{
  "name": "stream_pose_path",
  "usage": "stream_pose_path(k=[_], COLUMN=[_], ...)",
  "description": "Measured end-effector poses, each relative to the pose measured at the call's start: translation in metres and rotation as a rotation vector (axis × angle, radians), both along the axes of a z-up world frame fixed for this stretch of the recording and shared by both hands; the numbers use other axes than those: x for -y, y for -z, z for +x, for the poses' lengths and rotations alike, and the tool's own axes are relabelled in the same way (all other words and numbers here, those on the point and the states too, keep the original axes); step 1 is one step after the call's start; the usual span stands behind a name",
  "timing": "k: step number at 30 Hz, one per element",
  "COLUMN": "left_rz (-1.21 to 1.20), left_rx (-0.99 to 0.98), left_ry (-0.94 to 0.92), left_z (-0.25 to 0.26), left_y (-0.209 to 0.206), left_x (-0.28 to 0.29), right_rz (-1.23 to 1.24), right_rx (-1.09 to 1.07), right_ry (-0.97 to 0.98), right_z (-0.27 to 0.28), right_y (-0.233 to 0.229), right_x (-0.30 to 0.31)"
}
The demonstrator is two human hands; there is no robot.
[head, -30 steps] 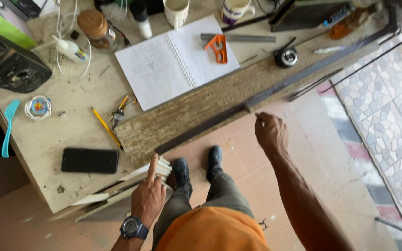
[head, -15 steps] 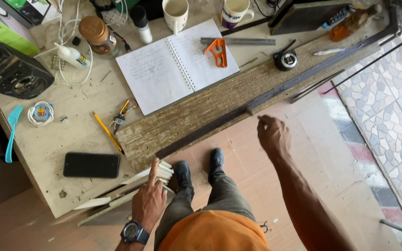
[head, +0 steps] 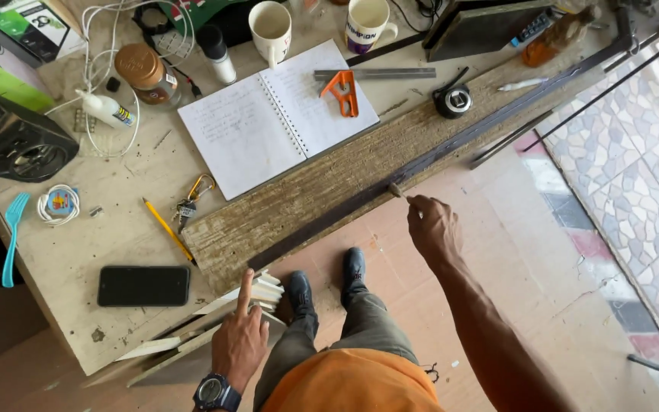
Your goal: Applying a dark liquid stain or adhesive along the edge of a wooden plank using a small applicator tool on a workbench.
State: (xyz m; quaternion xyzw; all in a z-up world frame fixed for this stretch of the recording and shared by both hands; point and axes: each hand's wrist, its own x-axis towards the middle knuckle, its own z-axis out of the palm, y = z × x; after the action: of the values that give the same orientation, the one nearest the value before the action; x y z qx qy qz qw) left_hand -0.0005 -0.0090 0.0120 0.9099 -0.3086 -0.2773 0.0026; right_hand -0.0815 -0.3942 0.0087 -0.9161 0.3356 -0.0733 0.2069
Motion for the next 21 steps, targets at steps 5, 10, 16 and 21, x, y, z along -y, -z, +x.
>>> stream_pose_path(k=[5,10,16,21], left_rz=[0.029,0.062,0.05,-0.008], left_rx=[0.001,-0.025,-0.019,0.027], left_ry=[0.001,-0.002,-0.005,-0.012], left_z=[-0.004,-0.004,0.0,-0.009], left_y=[0.002,-0.001,-0.002,0.003], left_x=[-0.001,0.002,0.005,-0.004], right_rz=[-0.021,0.053,0.019,0.017], right_rx=[0.035,-0.026,0.072,0.028], right_ry=[0.024,0.012,-0.037,0.025], right_z=[-0.002,0.002,-0.001,-0.002], right_y=[0.0,0.002,0.0,0.001], right_x=[0.01,0.004,0.006,0.007])
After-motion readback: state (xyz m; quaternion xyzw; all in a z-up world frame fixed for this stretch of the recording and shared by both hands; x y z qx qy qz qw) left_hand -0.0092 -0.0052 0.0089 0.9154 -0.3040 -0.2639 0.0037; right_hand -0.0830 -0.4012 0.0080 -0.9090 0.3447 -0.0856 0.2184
